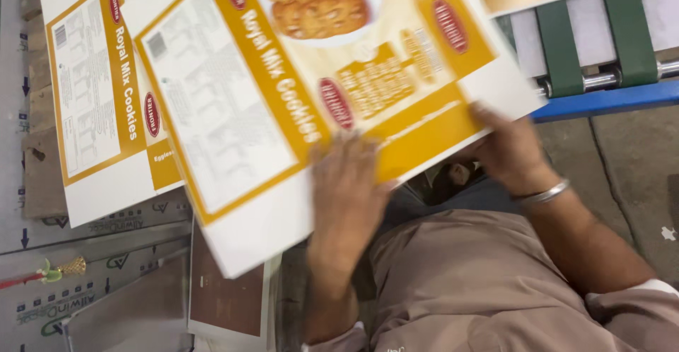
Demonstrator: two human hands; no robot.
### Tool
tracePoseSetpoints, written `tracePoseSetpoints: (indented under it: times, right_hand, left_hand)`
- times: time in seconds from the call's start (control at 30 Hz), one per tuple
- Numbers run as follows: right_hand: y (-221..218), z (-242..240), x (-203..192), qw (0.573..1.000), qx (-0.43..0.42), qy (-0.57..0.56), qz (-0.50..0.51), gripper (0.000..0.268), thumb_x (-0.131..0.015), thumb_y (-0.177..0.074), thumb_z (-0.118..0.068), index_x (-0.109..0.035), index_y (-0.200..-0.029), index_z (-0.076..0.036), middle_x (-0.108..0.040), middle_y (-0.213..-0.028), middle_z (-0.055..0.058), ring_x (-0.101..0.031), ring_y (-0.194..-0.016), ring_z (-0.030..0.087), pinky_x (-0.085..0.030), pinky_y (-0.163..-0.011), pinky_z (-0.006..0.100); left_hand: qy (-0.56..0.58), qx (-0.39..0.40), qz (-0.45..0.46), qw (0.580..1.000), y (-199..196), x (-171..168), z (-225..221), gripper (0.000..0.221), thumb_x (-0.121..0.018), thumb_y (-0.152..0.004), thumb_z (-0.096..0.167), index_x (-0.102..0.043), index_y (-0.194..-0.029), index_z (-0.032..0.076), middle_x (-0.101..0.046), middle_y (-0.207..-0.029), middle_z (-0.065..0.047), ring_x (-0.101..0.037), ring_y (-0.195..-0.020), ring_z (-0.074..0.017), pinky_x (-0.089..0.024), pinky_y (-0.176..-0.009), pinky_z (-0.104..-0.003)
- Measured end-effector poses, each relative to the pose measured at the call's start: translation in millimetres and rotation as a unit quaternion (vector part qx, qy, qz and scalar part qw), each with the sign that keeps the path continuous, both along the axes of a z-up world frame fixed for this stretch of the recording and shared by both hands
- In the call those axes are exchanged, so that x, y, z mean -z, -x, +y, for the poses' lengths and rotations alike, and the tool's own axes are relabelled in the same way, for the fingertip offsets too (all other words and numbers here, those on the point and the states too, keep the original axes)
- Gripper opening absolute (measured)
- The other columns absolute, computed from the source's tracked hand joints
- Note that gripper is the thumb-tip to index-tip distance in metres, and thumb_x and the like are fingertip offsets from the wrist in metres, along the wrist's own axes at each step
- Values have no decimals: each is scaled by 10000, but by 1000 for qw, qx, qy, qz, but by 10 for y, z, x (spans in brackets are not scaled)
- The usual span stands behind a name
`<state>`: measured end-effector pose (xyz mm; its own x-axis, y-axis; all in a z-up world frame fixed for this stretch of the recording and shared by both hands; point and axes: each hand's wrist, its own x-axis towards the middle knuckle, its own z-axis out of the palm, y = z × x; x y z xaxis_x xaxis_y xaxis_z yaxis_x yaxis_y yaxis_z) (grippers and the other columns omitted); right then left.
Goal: The person picks up sheets of printed cardstock from a stack and feeds them one at a time into the intake rollers of a blue industrial machine.
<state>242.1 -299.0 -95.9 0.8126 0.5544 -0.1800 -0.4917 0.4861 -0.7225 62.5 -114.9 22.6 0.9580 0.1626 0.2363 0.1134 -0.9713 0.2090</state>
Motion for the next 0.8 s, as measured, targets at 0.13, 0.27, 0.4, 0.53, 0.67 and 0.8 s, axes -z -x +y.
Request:
tracePoseSetpoints:
  times: [0.13, 0.27, 0.4, 0.53, 0.67, 0.8]
  right_hand:
    - [-500, -516, 253, 980, 170, 85, -60, 462, -534, -1064, 30, -455, -1519, 33, -595, -1429, 162, -661, -1251, 269, -594, -1061, 410]
    - [-1005, -1014, 674, 957, 258, 42, -129, 481, -507, -1084, 98, -393, -1547, 36, -568, -1538, 193, -641, -1415, 326, -591, -1240, 449]
    - [-1219, -1322, 894, 952, 264, 86, -129, 408, -483, -1089, -18, -397, -1487, -3, -587, -1485, 181, -645, -1370, 305, -594, -1201, 443]
    - [-1184, -1598, 1071, 948, 240, 151, -142, 382, -456, -1128, -113, -428, -1491, 1, -598, -1488, 179, -629, -1374, 286, -570, -1204, 439]
    - [-849, -1964, 1328, 929, 220, 247, -165, 393, -429, -1168, -208, -459, -1496, 6, -609, -1491, 178, -613, -1377, 267, -545, -1208, 435]
    - [-403, -2394, 1651, 910, 233, 309, -150, 438, -402, -1208, -304, -489, -1500, 11, -620, -1493, 176, -598, -1380, 248, -520, -1212, 431]
  left_hand:
    - [-87, -88, -18, 992, 347, -54, 504, 667, -719, -926, 437, -580, -1416, 6, -502, -1520, -228, -380, -1461, -419, -235, -1213, -629]
    - [-122, -154, -29, 980, 392, -20, 987, 636, -733, -944, 394, -582, -1408, -14, -520, -1502, -252, -412, -1439, -439, -268, -1194, -609]
    - [-100, -160, -41, 981, 333, 82, 1291, 505, -735, -981, 175, -608, -1440, 7, -606, -1472, -194, -538, -1414, -389, -422, -1201, -508]
    - [-166, -142, -93, 971, 345, 224, 1320, 481, -776, -927, 117, -638, -1368, -17, -645, -1380, -197, -592, -1331, -384, -476, -1127, -500]
    - [-206, -150, -136, 958, 312, 349, 1317, 384, -740, -924, 32, -663, -1298, -9, -662, -1304, -166, -625, -1284, -355, -493, -1111, -489]
    - [-200, -143, -176, 953, 332, 320, 1306, 335, -720, -908, 37, -677, -1240, 8, -676, -1253, -144, -650, -1226, -343, -510, -1056, -482]
